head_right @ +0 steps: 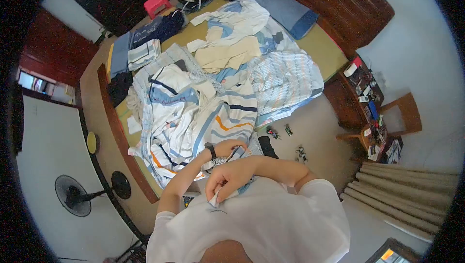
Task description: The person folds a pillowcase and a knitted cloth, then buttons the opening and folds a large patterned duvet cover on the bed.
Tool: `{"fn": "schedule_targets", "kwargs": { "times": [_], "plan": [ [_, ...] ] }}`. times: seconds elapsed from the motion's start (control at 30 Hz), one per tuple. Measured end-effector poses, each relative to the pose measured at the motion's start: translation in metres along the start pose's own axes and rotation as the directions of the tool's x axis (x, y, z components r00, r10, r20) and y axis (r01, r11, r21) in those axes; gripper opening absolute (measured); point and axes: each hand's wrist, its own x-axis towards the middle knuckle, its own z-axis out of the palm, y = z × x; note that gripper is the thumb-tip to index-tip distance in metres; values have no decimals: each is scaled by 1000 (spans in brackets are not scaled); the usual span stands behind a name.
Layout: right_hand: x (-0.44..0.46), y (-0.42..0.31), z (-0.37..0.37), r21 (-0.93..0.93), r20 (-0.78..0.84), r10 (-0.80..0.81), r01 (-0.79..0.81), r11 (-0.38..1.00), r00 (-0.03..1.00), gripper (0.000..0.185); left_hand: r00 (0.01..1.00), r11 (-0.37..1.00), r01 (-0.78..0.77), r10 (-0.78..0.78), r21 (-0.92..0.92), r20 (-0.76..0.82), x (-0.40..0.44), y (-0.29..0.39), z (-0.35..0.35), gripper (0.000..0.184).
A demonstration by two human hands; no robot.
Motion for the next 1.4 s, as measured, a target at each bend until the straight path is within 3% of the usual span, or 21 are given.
{"fn": "schedule_targets", "kwargs": {
  "times": [0.13, 0.2, 0.27, 0.3, 0.33, 0.4, 0.47, 0.53, 0.6, 0.67, 0.7, 0.73, 0.83, 1.07, 1.13, 1.17, 1.2, 1.23, 1.27, 1.3, 1.4],
  "plan": [
    [-24, 3, 4, -98, -168, -121, 105, 990, 978, 18, 999, 992, 3, -9, -123, -48, 0, -25, -18, 37],
    [-46, 4, 8, -115, -255, -116, 89, 989, 960, 17, 994, 1000, -18, 18, -4, -106, -10, -43, -29, 37],
    [-70, 11, 12, -163, -521, -245, 187, 969, 818, 16, 873, 991, -71, 115, 111, -473, -22, -49, -45, 42],
    [-81, 14, 15, -142, -629, -255, 213, 967, 735, 18, 826, 997, 34, 13, 73, -564, -30, -43, -58, 36],
    [-93, 16, 19, -125, -726, -256, 243, 962, 638, 19, 760, 991, 133, -85, 25, -645, -40, -36, -70, 29],
    [-112, 26, 30, -89, -946, -195, 373, 924, 257, 21, 585, 955, 227, -291, -191, -757, -64, -15, -96, 24],
    [-136, 27, 35, -72, -997, -68, 526, 847, -28, 23, 491, 992, 126, -61, 1, -869, -96, -26, -118, 17],
    [-157, 34, 41, -289, -949, -171, 513, 808, -264, 23, 538, 980, 74, 118, 186, -834, -105, 60, -123, 10],
    [-165, 32, 53, -637, -650, -310, 274, 721, -694, 15, 649, 976, 10, 161, 219, -743, -104, 106, -112, 8],
    [-186, 32, 56, -872, -445, -393, 289, 394, -805, 7, 829, 978, -118, 192, 171, -526, -89, 119, -93, 11],
    [-206, 28, 54, -882, -426, -748, 418, 218, -509, 8, 907, 979, -104, 165, 175, -386, -77, 106, -83, 13],
    [-222, 22, 50, -805, -225, -962, 587, 93, -156, 15, 909, 965, -96, 185, 243, -374, -57, 92, -63, 17],
    [-220, 7, 46, -720, -19, -1000, 694, -1, -22, 18, 981, 979, -10, 49, 205, -187, -11, 40, -8, 25],
    [-238, 16, 43, -811, -85, -996, 582, 52, -29, 17, 985, 964, 69, -26, 255, -169, 5, -15, -8, 31],
    [-249, 18, 39, -840, -96, -994, 540, 52, -54, 17, 928, 983, 159, -118, 90, -353, -4, -51, -8, 30],
    [-256, 19, 41, -869, -102, -990, 493, 43, -93, 16, 838, 973, 175, -226, -147, -497, -9, -37, -17, 28],
    [-260, 21, 44, -908, -113, -981, 418, 38, -157, 16, 797, 970, 206, -243, -129, -553, -16, -12, -42, 28],
    [-262, 25, 46, -965, -116, -949, 260, 37, -295, 16, 617, 989, 132, -29, 68, -787, -27, 2, -55, 23],
    [-263, 29, 49, -992, -115, -897, 99, 80, -426, 15, 489, 984, 132, 40, 119, -871, -45, 22, -76, 18],
    [-274, 41, 50, -975, -222, -862, 124, 185, -456, 13, 319, 968, 115, 177, 224, -931, -61, 69, -95, 17],
    [-293, 60, 27, -906, -353, -579, 114, 409, -735, 13, -81, 818, 230, 556, 527, -827, -116, 152, -101, 15]
  ]
}}
